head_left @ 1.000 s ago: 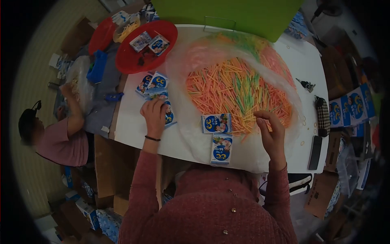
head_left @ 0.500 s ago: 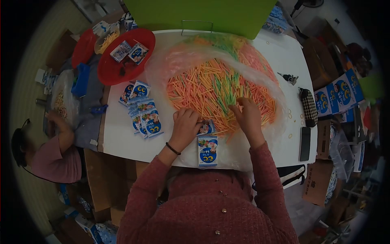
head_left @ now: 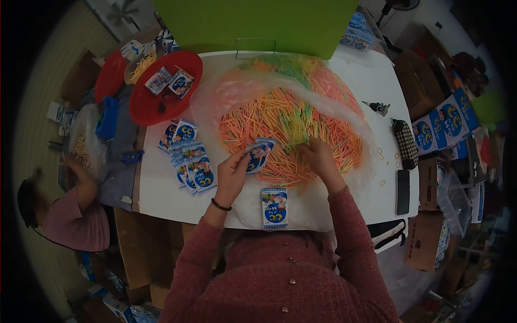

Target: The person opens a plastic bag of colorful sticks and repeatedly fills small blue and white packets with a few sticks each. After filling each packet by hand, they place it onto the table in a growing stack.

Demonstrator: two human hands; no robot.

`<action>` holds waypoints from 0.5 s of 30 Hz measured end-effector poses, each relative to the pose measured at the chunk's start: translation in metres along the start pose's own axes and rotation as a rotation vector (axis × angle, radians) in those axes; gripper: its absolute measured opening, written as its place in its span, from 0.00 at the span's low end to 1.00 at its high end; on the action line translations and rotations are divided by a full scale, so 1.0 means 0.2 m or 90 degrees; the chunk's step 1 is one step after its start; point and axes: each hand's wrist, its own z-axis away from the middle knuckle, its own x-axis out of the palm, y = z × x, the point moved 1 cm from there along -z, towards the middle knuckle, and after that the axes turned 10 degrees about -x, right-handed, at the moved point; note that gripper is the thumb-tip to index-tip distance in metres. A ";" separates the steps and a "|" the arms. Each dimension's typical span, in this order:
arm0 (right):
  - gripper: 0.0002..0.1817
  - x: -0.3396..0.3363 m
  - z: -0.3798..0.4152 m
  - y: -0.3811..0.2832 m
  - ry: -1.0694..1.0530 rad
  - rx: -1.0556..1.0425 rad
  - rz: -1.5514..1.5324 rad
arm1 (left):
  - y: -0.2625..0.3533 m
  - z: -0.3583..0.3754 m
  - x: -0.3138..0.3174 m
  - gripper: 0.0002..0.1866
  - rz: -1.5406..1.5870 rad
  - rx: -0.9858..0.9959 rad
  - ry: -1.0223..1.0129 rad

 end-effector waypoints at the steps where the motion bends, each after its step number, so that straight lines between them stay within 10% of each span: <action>1: 0.09 0.01 0.03 0.04 0.020 0.015 -0.143 | -0.01 0.00 0.00 0.16 0.004 0.000 0.004; 3: 0.08 0.05 0.09 0.08 0.039 0.030 -0.283 | 0.00 0.00 0.03 0.19 -0.302 0.276 0.090; 5: 0.11 0.09 0.12 0.13 0.206 -0.188 -0.332 | 0.03 -0.03 0.05 0.19 -0.419 0.348 0.148; 10: 0.12 0.15 0.16 0.24 0.214 -0.230 -0.169 | 0.08 -0.05 0.07 0.18 -0.580 0.446 0.251; 13: 0.12 0.14 0.14 0.23 0.205 -0.105 -0.357 | 0.09 -0.06 0.05 0.16 -0.411 0.424 0.237; 15: 0.12 0.11 0.14 0.20 0.186 0.008 -0.574 | 0.09 -0.07 0.03 0.12 0.140 0.145 0.068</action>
